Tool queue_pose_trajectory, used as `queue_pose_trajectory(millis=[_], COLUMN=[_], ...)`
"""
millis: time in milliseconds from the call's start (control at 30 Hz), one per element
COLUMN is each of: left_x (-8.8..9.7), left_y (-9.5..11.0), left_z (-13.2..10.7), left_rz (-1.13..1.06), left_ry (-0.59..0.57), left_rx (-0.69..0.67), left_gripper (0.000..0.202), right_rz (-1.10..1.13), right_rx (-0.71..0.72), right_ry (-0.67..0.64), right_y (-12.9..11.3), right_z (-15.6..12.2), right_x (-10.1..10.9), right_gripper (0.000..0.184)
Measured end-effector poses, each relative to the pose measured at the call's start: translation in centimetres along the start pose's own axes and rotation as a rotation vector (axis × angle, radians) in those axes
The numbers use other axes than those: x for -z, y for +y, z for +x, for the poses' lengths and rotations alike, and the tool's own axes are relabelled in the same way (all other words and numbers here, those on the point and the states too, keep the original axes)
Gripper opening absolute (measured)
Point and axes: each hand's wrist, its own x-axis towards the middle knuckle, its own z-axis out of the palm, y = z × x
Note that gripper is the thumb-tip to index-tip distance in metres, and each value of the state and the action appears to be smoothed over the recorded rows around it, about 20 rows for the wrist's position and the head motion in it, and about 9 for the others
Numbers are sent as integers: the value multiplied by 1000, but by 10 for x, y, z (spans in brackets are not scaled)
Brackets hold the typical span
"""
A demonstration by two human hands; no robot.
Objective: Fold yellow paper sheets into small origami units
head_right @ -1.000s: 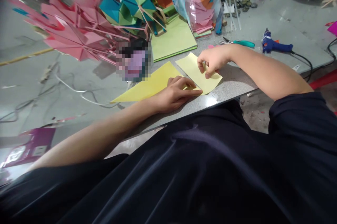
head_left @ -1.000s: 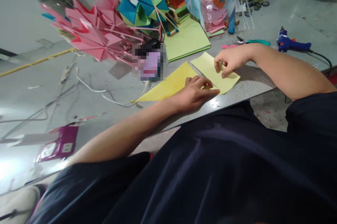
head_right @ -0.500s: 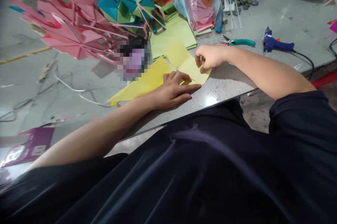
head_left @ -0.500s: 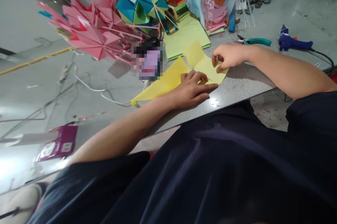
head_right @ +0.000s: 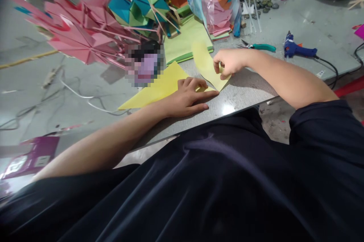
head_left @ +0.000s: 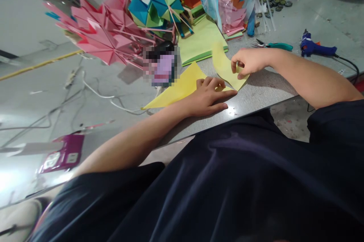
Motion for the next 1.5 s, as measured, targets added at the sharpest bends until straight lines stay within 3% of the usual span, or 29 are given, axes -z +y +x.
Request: queue_pose_trajectory(millis=[167,367,567,700,900,1000,1167,1333,1500], left_x=[0,0,1,1,0,0,1,0,1], left_y=[1,2,6,6,5,6,7,7,8], left_z=[2,2,3,4,6,7,8,8,8], left_rz=[18,10,1,-3,-17,-17,-11,-21,-27], left_ry=[-18,-3,3,5,25,28,28,49,53], left_rx=[2,-4,2,5,-20,-21,-26,-23,-14], left_gripper=[78,79,74,72,72,72,72,69,68], right_rz=[-48,86,351,510,108,11,4,-4,3], right_rx=[-8,1,-217,-349,-380,-349,-357,-390,-253], right_ry=[-7,101,299,412,573,573,575,666,723], right_y=[9,15,16,23,35,48,73,70,74], right_z=[0,-2,-17,-26,-32,-29,-17,-9,-11], right_x=[2,7,30,48,58,57,53,53,57], right_gripper=[63,62,60,46,40,38,39,59,71])
